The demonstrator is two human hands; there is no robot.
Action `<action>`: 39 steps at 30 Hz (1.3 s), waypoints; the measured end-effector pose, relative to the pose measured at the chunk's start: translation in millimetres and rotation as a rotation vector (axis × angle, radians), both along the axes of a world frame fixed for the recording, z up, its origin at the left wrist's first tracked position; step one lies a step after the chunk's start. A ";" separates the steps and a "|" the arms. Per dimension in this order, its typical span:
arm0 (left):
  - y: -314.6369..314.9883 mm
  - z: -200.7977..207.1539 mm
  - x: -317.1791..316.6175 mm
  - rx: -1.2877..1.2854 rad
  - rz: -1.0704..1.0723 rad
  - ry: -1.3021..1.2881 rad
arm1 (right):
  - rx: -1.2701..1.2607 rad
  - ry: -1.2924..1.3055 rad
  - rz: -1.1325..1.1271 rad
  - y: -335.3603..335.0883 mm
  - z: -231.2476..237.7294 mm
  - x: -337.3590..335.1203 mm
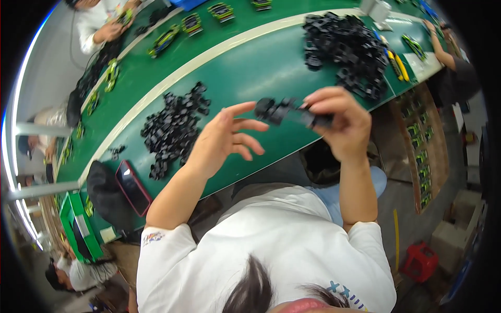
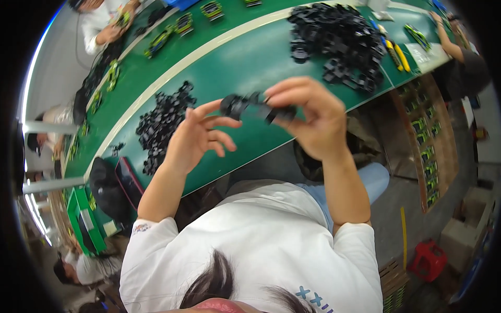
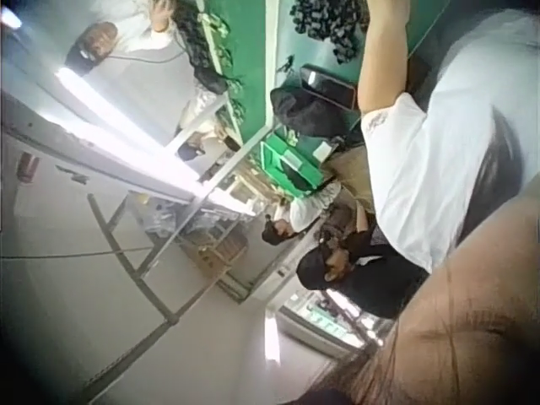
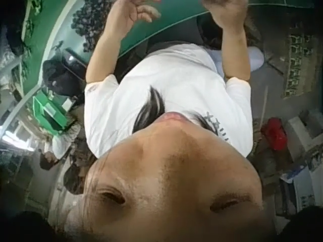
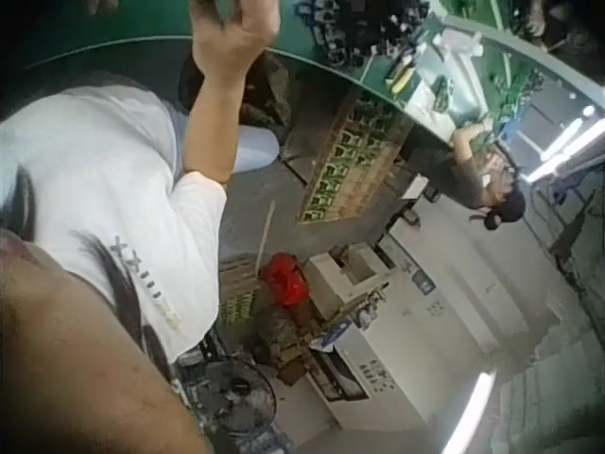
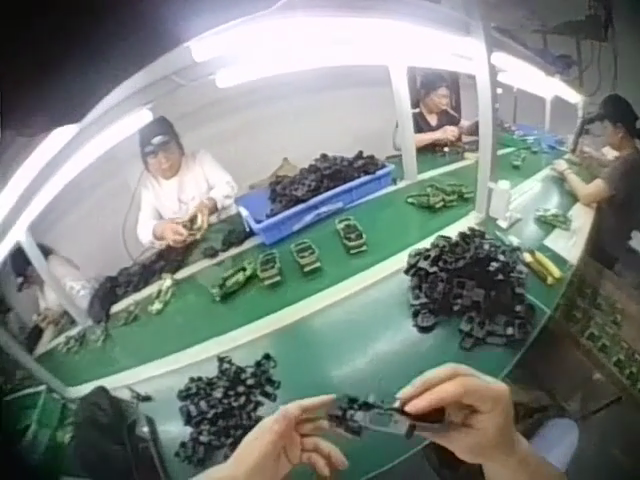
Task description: The person assembles toy car chassis by hand, picking up plastic parts from piles on the workbench, snapping the pieces together, and passing the assembled units along the assembly line.
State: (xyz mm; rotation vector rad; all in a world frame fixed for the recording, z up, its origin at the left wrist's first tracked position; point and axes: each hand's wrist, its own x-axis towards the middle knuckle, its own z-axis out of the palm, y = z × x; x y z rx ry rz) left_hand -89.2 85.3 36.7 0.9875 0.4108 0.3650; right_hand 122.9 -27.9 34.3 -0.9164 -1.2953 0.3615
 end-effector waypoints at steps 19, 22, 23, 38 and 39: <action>47.9 -0.5 -55.5 0.542 0.926 0.106 | -0.245 -0.826 -0.082 167.9 -55.0 -67.5; 62.6 28.8 -138.7 1.438 1.628 0.254 | -0.220 -0.974 -0.084 176.7 -57.3 -85.0; 78.5 28.8 -172.8 1.462 1.728 0.381 | -0.265 -1.036 -0.094 172.6 -55.7 -83.6; 125.8 -30.2 -347.1 1.000 1.957 1.127 | -0.291 -0.926 -0.082 174.5 -53.7 -81.3; 134.0 -31.1 -343.5 1.073 1.924 1.219 | -0.267 -0.902 -0.074 174.5 -54.7 -80.1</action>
